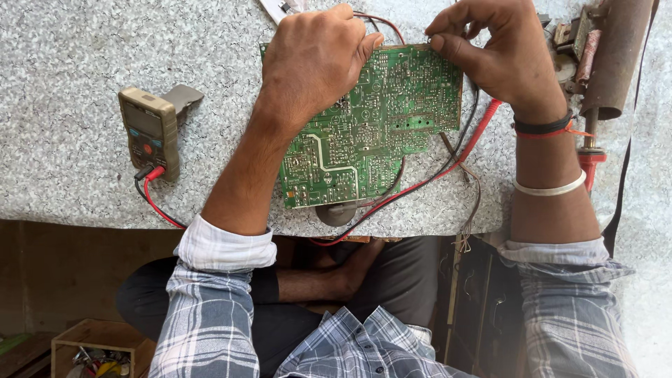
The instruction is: The person uses a multimeter to test points on a green circuit board, then removes several small black components with their fingers. The removed parts are placed on the table next to the board.
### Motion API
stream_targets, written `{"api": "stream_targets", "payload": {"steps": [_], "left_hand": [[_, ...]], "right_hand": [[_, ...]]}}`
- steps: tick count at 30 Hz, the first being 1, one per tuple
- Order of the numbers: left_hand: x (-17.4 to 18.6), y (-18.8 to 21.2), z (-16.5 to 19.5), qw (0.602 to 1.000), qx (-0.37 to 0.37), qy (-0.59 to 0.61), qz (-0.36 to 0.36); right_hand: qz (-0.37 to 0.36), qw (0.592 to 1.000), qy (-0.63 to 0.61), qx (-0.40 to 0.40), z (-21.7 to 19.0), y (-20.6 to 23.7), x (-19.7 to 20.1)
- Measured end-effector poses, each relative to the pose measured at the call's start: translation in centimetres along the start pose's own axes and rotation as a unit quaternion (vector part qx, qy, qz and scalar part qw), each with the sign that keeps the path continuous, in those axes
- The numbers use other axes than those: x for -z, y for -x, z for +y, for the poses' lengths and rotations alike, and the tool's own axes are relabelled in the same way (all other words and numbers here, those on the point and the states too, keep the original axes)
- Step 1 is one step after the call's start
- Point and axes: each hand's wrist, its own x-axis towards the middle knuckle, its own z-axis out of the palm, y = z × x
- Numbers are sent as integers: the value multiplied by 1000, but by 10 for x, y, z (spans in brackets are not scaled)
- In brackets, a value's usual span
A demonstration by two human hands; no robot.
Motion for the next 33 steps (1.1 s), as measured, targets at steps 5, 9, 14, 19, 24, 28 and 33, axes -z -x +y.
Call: {"api": "stream_targets", "payload": {"steps": [5,9,14,19,24,28,33], "left_hand": [[-1,2,-2,999,-16,-17,23],[-4,2,-2,999,-16,-21,19],[-5,2,-3,999,-18,-23,21],[-5,2,-3,1000,-15,-19,20],[-6,0,-2,999,-21,-27,20],[-4,-1,0,1000,-15,-21,9],[0,-2,-1,1000,-9,-11,-5]], "right_hand": [[2,999,46,6,-6,-2,-3],[-3,998,58,-4,-3,-4,-8],[-21,996,88,5,-4,-4,-6],[-8,993,114,21,-2,-1,-7],[-32,995,96,18,4,2,-7],[-30,993,116,13,10,6,-7],[22,999,43,8,24,10,-5]]}}
